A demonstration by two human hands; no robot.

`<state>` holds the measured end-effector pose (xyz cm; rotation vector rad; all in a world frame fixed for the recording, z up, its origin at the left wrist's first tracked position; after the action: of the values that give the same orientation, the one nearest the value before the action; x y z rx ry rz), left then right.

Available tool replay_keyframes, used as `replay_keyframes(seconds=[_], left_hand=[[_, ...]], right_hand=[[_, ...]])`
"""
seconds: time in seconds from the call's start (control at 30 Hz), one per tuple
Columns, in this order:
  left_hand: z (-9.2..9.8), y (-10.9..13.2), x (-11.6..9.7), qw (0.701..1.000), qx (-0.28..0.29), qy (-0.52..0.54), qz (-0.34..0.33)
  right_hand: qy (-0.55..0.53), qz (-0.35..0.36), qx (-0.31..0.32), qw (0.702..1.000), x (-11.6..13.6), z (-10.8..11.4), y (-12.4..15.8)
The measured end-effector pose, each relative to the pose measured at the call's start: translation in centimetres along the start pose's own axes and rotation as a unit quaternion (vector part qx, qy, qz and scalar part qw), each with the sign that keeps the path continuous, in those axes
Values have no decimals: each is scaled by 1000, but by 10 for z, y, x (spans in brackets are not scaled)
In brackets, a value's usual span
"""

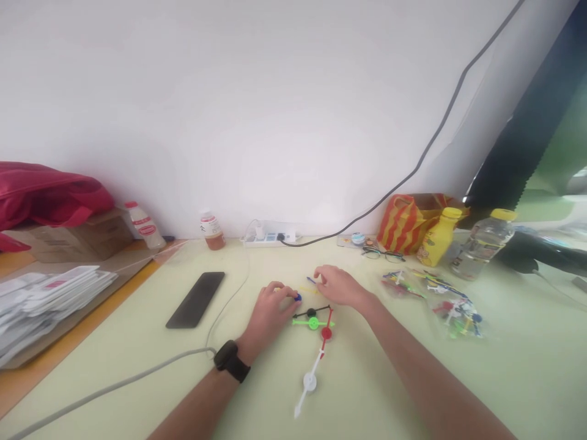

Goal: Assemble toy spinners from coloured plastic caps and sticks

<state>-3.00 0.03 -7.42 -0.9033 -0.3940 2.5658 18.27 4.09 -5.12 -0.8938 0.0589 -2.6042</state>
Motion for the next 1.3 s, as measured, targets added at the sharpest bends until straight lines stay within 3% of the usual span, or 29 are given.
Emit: replay_keyframes(seconds=[0.07,0.17,0.23,0.37,0.5,0.57,0.73,0.83,1.0,1.1,1.2,1.3], left_hand=[[1,-1,2,999,-14,-38,-21],[4,-3,5,996,-44,-67,-30],[7,-2,4,996,-69,-55,-24],[10,-1,-4,996,-66,-16,-54],[11,0,-3,996,-71,-18,-47],[11,0,3,996,-78,-27,-21],[6,0,11,998,-43,-29,17],[6,1,5,999,-27,-27,-5],[5,3,-7,996,21,-62,-61],[3,3,-7,995,40,-67,-64],[1,3,-5,996,47,-47,-56],[0,2,0,998,40,-30,-47]], right_hand=[[-8,36,30,999,11,3,3],[-68,81,172,979,29,-1,10],[-87,72,251,961,37,-5,15],[-81,32,328,941,42,-9,20],[-92,51,430,897,45,-12,26],[-94,60,415,903,43,-8,25],[-26,23,183,982,29,6,14],[30,17,138,990,23,4,14],[96,-6,130,987,19,5,13],[63,-4,137,989,26,12,15],[-6,16,234,972,39,9,21],[-24,34,358,933,50,-1,30]])
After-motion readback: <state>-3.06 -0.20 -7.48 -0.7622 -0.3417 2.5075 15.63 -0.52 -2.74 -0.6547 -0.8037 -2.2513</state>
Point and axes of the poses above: each hand's wrist, its own y-axis away from the middle knuckle, its own z-axis out of the back of the hand, x = y × z, the point moved 4 cm from there along -y, towards the middle knuckle, and after that the axes turned 3 degrees about z, right-handed, at the moved point
